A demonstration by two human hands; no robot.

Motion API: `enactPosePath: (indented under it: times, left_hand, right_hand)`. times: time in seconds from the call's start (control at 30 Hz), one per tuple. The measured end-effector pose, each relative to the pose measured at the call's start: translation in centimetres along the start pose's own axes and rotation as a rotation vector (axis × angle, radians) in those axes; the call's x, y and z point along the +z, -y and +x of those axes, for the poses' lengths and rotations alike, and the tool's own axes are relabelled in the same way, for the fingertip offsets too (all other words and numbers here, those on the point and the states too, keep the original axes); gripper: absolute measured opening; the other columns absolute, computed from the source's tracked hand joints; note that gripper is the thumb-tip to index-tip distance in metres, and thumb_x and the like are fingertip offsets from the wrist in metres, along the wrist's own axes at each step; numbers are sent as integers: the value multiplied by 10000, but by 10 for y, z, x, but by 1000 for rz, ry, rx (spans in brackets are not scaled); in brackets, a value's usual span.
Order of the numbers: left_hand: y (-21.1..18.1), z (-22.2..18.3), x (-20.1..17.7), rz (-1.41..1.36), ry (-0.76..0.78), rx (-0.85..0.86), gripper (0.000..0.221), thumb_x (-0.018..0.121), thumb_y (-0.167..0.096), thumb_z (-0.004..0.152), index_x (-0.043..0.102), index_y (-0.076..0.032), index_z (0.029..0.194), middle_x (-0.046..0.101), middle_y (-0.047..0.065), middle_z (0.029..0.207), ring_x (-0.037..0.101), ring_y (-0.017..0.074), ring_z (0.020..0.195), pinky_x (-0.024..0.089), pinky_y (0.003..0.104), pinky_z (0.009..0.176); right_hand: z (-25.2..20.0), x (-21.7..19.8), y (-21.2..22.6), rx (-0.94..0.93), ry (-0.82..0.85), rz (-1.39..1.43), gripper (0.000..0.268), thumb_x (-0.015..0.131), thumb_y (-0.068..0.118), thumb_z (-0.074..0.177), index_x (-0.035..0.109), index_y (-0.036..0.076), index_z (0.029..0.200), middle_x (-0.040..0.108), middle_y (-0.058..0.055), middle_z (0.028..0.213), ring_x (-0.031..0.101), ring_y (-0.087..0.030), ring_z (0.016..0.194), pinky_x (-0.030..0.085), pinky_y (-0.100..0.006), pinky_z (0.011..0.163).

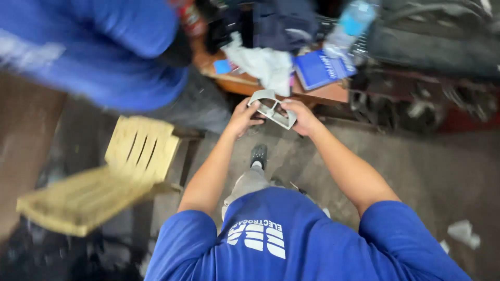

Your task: The person is picking up curved metal motor components from a workbench and stacking them onto a fixture to assemble a motor core.

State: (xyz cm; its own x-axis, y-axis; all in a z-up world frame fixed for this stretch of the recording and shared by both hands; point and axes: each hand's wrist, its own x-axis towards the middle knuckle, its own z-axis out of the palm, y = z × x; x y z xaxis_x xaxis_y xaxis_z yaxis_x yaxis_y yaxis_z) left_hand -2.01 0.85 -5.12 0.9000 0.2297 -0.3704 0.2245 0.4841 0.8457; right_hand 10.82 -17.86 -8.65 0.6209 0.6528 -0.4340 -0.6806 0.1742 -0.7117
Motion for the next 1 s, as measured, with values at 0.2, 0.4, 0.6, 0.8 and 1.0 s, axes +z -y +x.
enactPosePath:
  times: [0.2,0.4,0.6,0.8,1.0]
  left_hand:
    - [29,-108,-110,-86,-488,184,437,648,-243,998,538,0,1345,590,167,980,711,296,668,655,387,592]
    - [22,-291,-186,-232,-726,358,423,569,-355,1032,554,-44,1318,613,143,983,726,294,729,663,382,630]
    - [41,-524,-254,163,-1218,442,287,566,-296,1045,630,-76,1217,710,168,1027,743,290,830,623,399,702]
    - [146,-759,-367,381,-2064,314,268,677,-194,944,619,-90,1183,677,147,991,736,283,821,600,392,724]
    - [136,-859,-424,745,-2263,-15,647,772,-197,884,403,-48,1395,486,192,1159,563,445,1055,467,572,919]
  right_hand:
    - [-75,143,-29,174,381,-603,599,804,230,851,474,99,1334,601,-161,1097,720,-347,765,637,-429,537]
    - [-130,278,-97,343,787,-606,458,685,211,924,413,113,1280,677,-283,878,725,-336,602,625,-364,475]
    - [-178,408,-205,423,971,-580,371,653,259,954,449,171,1251,684,-266,819,713,-280,549,586,-306,410]
    - [-242,566,-325,490,994,-446,238,649,255,955,495,124,1080,704,-271,837,726,-281,571,602,-306,434]
    - [-280,694,-406,501,972,-363,211,656,287,948,543,114,993,718,-270,868,745,-299,616,623,-327,467]
